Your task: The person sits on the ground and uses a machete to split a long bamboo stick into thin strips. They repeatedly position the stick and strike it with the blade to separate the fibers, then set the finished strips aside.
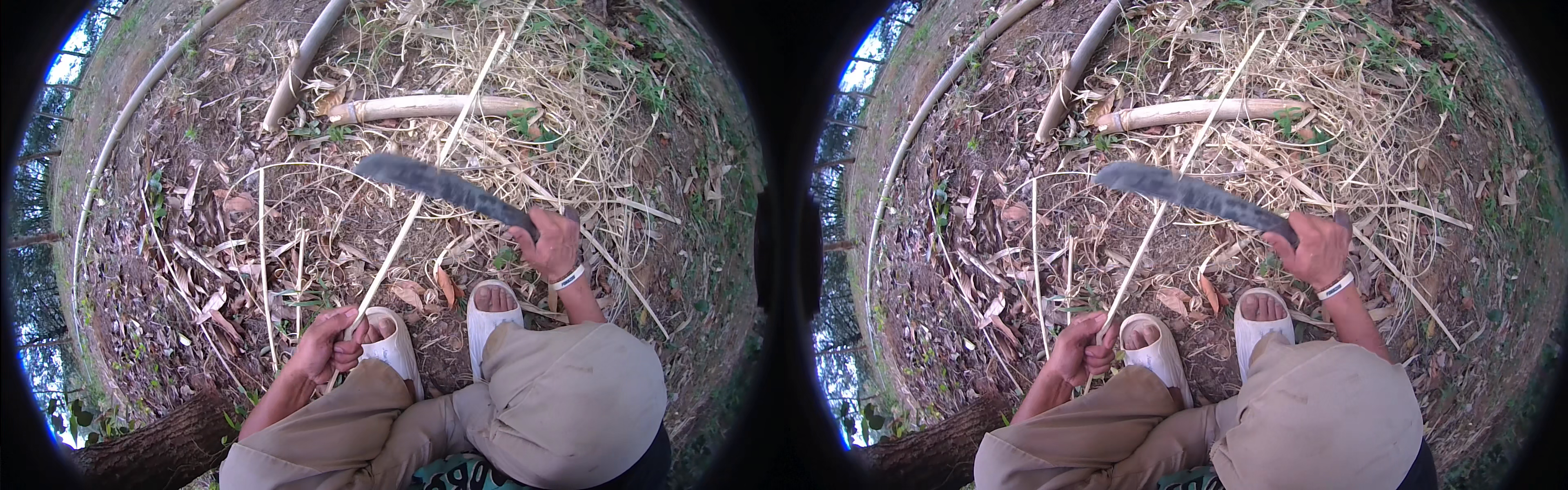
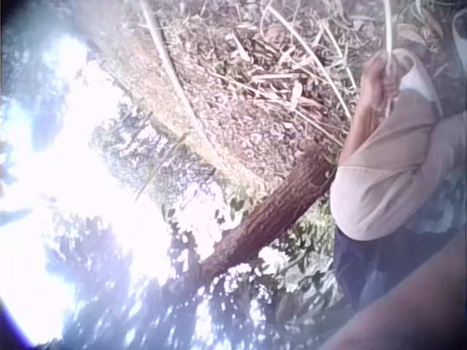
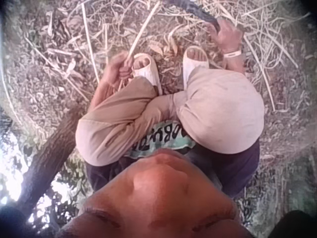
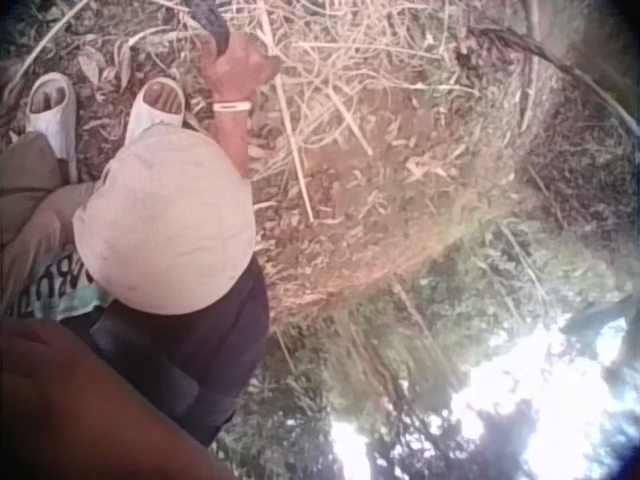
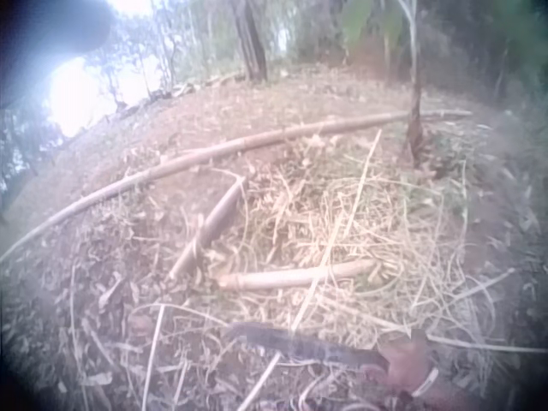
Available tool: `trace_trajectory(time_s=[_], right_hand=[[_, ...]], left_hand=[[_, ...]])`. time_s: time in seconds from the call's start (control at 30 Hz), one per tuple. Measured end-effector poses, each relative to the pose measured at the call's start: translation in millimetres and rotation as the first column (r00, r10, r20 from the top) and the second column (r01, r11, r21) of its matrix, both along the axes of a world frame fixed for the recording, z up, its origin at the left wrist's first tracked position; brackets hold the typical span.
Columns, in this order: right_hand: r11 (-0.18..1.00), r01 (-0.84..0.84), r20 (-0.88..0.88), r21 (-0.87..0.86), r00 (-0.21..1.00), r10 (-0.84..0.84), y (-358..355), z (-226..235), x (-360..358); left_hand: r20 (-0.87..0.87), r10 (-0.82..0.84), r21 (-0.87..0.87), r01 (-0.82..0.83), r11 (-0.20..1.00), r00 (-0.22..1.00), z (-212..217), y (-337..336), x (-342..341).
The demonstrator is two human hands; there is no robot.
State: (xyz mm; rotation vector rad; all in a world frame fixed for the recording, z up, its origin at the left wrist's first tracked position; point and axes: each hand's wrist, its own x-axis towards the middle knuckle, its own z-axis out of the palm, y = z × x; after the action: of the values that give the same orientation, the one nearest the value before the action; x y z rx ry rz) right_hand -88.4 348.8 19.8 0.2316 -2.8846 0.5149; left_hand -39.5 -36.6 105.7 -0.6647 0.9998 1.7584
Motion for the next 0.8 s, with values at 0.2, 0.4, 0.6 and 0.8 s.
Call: trace_trajectory(time_s=[0.2,0.4,0.6,0.8], right_hand=[[0.942,0.335,0.108,-0.012,0.937,-0.332,76.3,18.6,-26.3],[0.947,-0.154,0.121,-0.283,0.973,0.194,-51.7,40.5,12.2],[0.844,-0.352,0.023,-0.404,0.919,0.394,-104.5,27.3,20.5],[0.915,-0.311,-0.022,-0.255,0.948,0.317,-81.5,20.7,10.7]], left_hand=[[-0.026,-0.001,-0.195,-0.004,0.981,1.000,-18.6,-12.3,30.9],[-0.300,-0.002,-0.068,-0.019,0.997,0.954,-24.3,41.9,-21.1],[-0.316,0.000,-0.135,-0.045,0.990,0.949,-19.8,56.8,-19.4],[-0.296,-0.059,-0.051,0.046,0.998,0.953,-11.6,52.4,-14.0]])
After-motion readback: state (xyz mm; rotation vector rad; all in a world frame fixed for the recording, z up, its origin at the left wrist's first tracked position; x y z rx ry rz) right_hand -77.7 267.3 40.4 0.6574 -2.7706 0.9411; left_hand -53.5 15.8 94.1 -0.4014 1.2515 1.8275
